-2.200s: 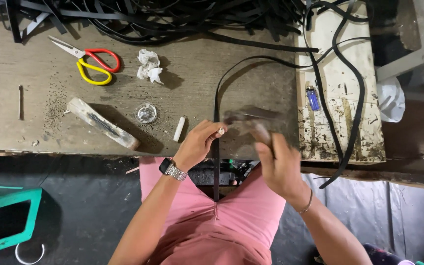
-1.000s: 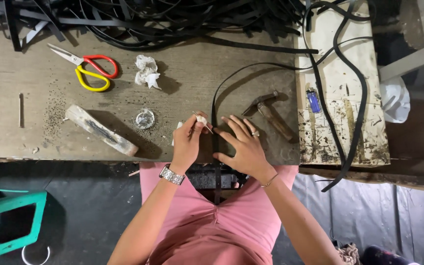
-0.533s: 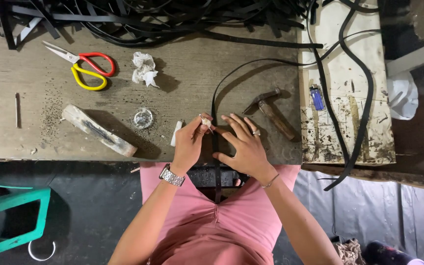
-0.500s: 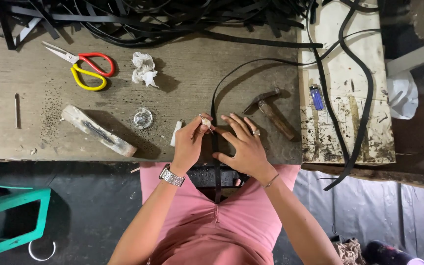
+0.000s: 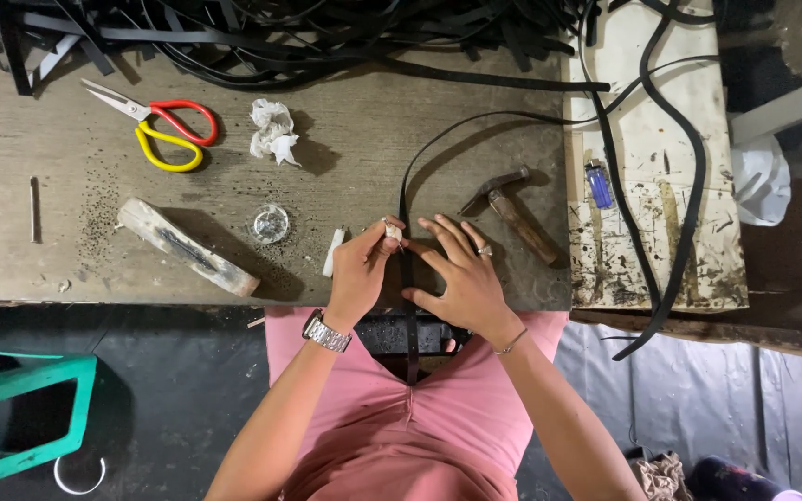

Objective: Punching a series of holes into a leather strap using a hammer and a manual punch tool.

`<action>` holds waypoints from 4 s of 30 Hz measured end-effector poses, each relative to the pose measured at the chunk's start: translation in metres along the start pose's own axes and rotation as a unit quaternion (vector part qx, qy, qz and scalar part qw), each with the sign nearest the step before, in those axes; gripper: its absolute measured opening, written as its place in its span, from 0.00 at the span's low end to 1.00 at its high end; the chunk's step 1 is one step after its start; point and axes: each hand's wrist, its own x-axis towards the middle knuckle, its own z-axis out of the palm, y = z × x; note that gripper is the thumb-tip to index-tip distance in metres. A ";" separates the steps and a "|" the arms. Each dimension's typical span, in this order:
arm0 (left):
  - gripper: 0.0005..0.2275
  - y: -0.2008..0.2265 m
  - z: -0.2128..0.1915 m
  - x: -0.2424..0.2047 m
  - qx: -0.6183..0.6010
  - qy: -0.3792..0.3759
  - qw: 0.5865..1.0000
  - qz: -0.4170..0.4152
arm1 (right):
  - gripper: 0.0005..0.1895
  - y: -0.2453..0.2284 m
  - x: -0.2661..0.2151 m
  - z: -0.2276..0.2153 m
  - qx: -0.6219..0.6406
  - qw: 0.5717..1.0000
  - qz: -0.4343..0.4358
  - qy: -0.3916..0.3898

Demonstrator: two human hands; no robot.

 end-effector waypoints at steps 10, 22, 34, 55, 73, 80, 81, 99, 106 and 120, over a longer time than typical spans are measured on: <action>0.07 -0.007 0.008 0.000 0.041 0.018 0.997 0.059 | 0.34 -0.002 0.000 -0.001 -0.010 1.000 0.003 0.000; 0.07 -0.022 0.012 -0.004 0.056 0.002 0.988 0.144 | 0.32 0.066 -0.027 -0.015 -0.186 0.938 0.249 0.154; 0.10 -0.027 0.013 -0.003 0.020 -0.017 0.987 0.158 | 0.23 0.028 -0.054 -0.040 0.067 0.964 0.235 0.103; 0.09 -0.030 0.013 -0.005 0.056 -0.040 0.985 0.157 | 0.18 -0.018 -0.030 -0.074 0.083 0.982 0.168 0.029; 0.08 -0.025 0.010 -0.004 0.022 -0.011 0.995 0.097 | 0.27 0.015 0.004 0.016 0.004 0.992 -0.013 0.127; 0.07 0.006 0.004 -0.003 -0.020 0.031 0.999 0.026 | 0.32 0.002 0.004 0.012 -0.044 0.999 0.021 0.025; 0.08 0.005 0.004 -0.002 -0.035 0.045 0.998 0.017 | 0.33 -0.001 0.005 0.010 -0.033 0.999 0.030 0.016; 0.11 -0.045 0.003 -0.009 -0.024 0.063 0.998 0.016 | 0.42 -0.001 0.001 -0.001 -0.017 0.992 0.058 -0.112; 0.09 0.007 0.004 -0.005 -0.006 0.054 0.998 0.028 | 0.39 -0.007 0.005 -0.009 0.000 0.988 0.078 -0.135; 0.08 0.002 0.007 -0.003 0.020 0.049 0.994 0.093 | 0.38 -0.008 0.003 -0.010 -0.001 0.991 0.060 -0.116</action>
